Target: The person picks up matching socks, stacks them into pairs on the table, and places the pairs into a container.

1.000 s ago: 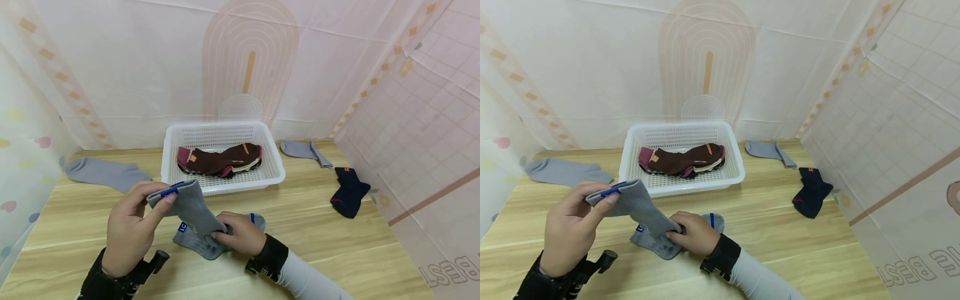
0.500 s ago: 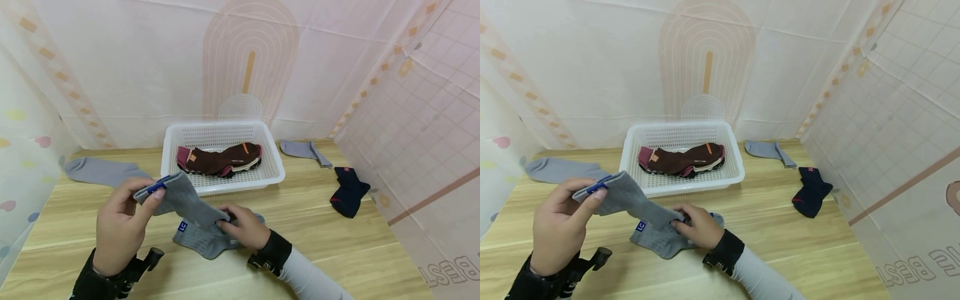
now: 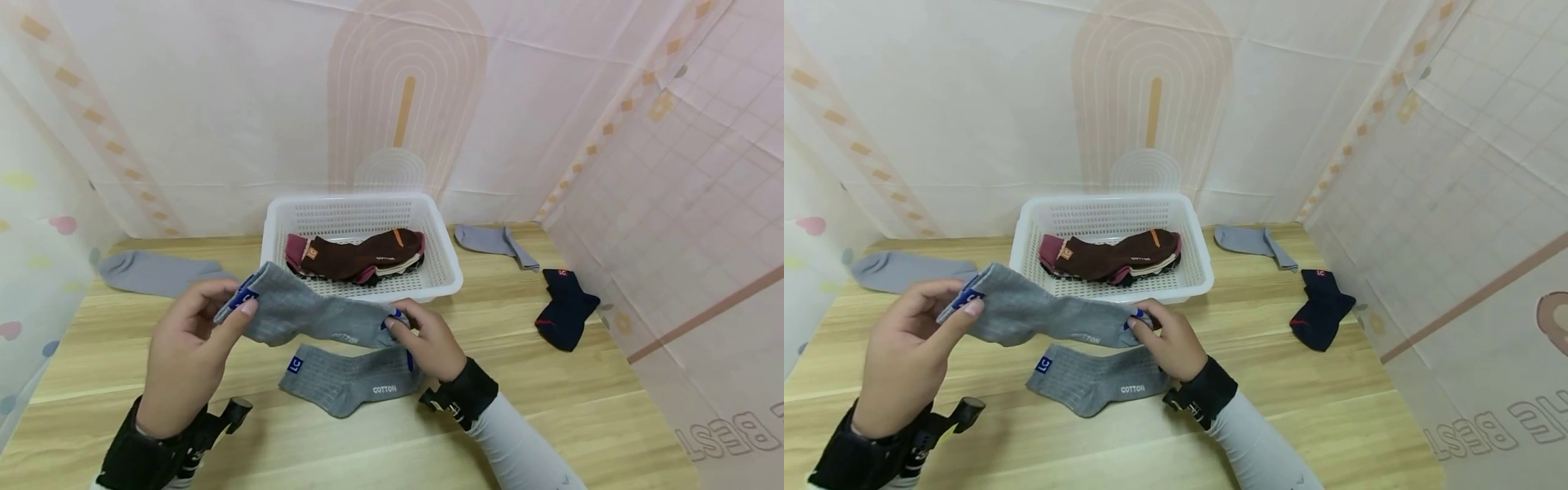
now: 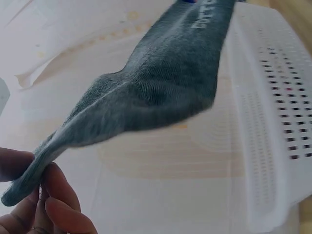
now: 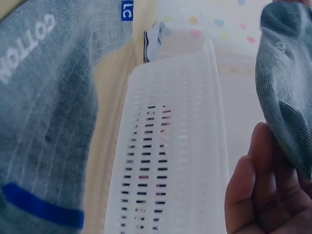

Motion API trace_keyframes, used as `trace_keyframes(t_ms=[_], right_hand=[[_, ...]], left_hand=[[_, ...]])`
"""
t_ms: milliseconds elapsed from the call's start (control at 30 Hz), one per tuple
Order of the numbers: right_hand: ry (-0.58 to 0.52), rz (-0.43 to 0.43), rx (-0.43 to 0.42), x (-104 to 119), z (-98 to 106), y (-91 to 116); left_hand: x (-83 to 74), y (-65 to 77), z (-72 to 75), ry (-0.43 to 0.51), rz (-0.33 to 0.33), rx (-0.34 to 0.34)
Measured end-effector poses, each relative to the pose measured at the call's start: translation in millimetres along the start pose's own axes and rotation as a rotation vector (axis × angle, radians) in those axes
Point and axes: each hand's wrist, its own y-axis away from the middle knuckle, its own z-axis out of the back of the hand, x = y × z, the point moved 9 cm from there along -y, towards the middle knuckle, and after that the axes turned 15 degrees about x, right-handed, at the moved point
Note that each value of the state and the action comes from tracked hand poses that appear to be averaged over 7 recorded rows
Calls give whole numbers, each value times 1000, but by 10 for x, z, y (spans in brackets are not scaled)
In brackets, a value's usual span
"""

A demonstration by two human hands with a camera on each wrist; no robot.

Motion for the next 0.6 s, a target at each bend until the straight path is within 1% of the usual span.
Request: trace_keyframes(t_ms=[133,233,367,500,600], right_hand=[[-19,-50,-33,-81,66,76],[-33,-94,-48,-158,104,143],[-33,-132,-60,-238,149,228],[-37,-159,-51,-306,169,299],[-53,-192,-37,-375,170,343]], left_hand=[[136,18,-70,-76,43,82],[251,40,-130,-155,79,148],[408,74,-226,-226,110,225],[583,111,-333,-265,154,295],[751,142,-419,-259,203,347]])
